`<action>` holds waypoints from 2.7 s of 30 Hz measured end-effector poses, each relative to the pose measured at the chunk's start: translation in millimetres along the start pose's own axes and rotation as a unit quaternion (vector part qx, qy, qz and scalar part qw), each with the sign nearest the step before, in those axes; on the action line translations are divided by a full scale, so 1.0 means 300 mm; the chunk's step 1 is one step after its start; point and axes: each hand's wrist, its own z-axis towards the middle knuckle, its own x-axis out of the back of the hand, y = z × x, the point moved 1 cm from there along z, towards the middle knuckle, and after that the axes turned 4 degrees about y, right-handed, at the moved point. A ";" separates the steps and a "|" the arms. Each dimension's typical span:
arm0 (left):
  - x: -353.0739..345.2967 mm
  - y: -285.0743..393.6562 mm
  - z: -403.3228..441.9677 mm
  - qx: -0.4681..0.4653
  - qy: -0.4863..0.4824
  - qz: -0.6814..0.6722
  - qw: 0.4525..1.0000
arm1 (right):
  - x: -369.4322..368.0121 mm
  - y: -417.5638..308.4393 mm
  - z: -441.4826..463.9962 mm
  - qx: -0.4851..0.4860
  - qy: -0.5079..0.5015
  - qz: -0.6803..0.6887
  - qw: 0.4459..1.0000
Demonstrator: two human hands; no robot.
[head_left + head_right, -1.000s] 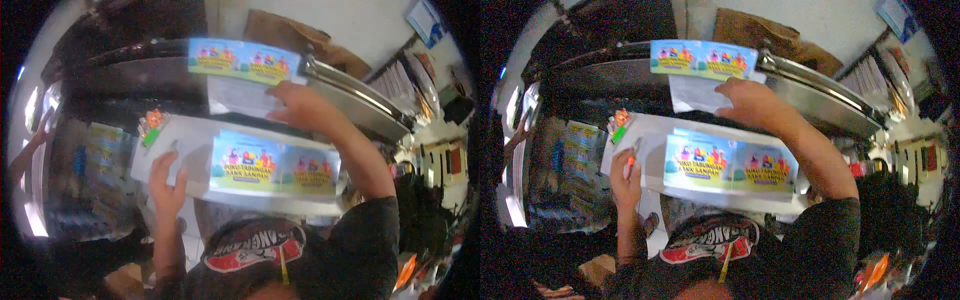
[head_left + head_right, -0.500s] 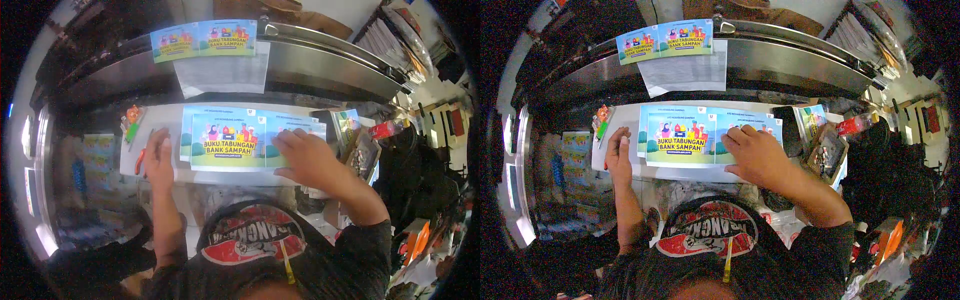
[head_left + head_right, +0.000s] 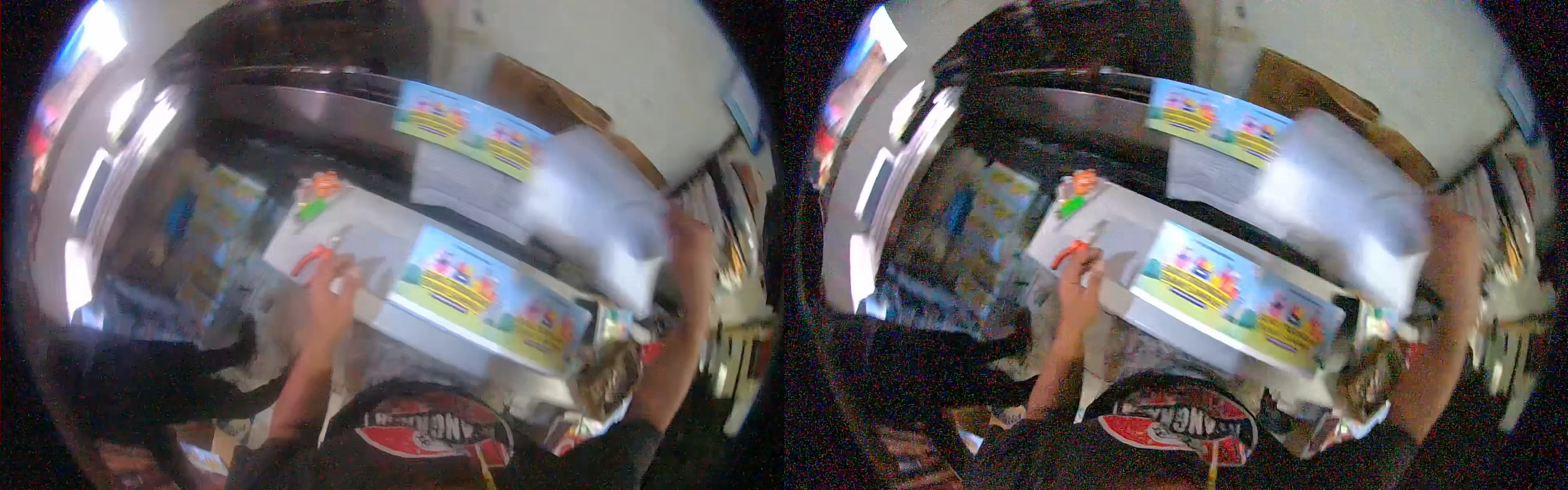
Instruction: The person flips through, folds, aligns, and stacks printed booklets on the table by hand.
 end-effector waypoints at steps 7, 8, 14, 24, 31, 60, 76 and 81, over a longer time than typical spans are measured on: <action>-0.049 -0.101 0.068 -0.021 0.011 0.009 1.000 | -0.402 0.461 0.119 0.080 0.191 -0.158 0.965; -0.051 -0.098 0.066 -0.032 0.012 0.013 0.999 | -0.460 0.416 0.080 0.097 0.164 -0.162 0.968; -0.080 -0.137 0.060 -0.048 0.004 0.042 0.998 | -0.574 0.363 -0.064 0.042 0.061 -0.135 0.988; -0.062 -0.138 0.141 -0.135 0.041 0.122 0.982 | -0.390 -0.290 -0.316 0.064 0.028 0.025 0.997; 0.290 -0.437 0.614 0.071 0.276 -0.010 0.959 | -0.449 -0.449 -0.282 0.125 -0.024 0.089 0.988; 0.096 -0.658 1.128 0.299 0.169 -0.155 0.926 | -0.517 -0.264 -0.638 -0.250 -0.142 0.359 0.888; 0.093 -0.678 1.125 0.314 0.169 -0.173 0.918 | -0.456 -0.514 -0.510 -0.056 -0.075 0.170 0.981; 0.173 -0.593 1.103 0.301 0.178 -0.182 0.919 | -0.458 -0.535 -0.582 -0.008 -0.055 0.141 0.988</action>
